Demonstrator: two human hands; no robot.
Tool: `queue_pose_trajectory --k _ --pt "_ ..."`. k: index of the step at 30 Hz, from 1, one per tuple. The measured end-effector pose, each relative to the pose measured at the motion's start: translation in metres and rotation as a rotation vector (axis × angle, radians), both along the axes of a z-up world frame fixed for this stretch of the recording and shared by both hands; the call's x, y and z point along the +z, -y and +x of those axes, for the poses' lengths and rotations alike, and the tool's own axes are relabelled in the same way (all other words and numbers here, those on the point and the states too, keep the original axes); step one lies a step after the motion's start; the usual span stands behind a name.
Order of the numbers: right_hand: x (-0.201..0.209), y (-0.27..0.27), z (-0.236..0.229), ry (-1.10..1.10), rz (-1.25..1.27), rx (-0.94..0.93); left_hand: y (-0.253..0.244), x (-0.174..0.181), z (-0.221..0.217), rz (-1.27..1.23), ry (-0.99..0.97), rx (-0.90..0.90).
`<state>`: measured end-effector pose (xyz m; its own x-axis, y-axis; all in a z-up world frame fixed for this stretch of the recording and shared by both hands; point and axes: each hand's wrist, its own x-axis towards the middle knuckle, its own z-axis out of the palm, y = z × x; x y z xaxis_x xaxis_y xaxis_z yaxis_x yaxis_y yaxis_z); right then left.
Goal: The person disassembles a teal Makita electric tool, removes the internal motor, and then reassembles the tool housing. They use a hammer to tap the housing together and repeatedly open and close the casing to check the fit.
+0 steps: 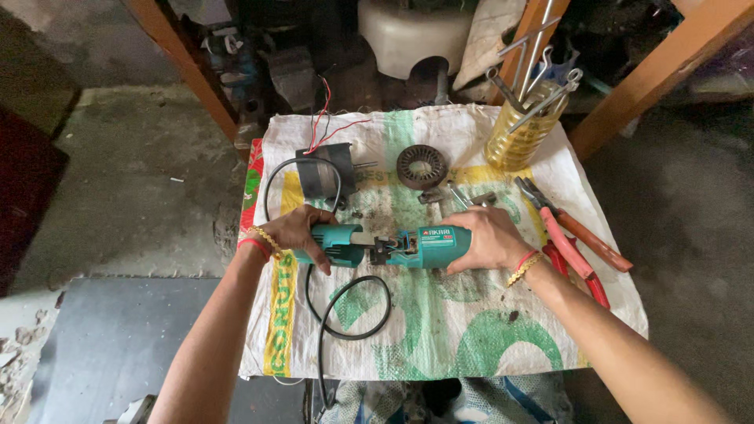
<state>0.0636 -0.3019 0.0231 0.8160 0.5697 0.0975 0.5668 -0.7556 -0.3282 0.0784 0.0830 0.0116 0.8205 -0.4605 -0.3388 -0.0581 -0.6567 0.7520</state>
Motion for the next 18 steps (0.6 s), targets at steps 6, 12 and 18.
queue_pose_trajectory --k 6,12,18 --pt "0.006 -0.003 0.001 -0.013 -0.010 -0.019 0.013 -0.001 0.006 0.155 0.073 -0.048" --pt "0.006 0.000 0.017 -0.145 -0.031 -0.008 0.025 0.001 0.012 0.230 0.053 -0.050" --pt "0.010 -0.005 0.049 -0.376 0.002 0.026 0.028 0.001 0.006 0.212 0.048 0.036"
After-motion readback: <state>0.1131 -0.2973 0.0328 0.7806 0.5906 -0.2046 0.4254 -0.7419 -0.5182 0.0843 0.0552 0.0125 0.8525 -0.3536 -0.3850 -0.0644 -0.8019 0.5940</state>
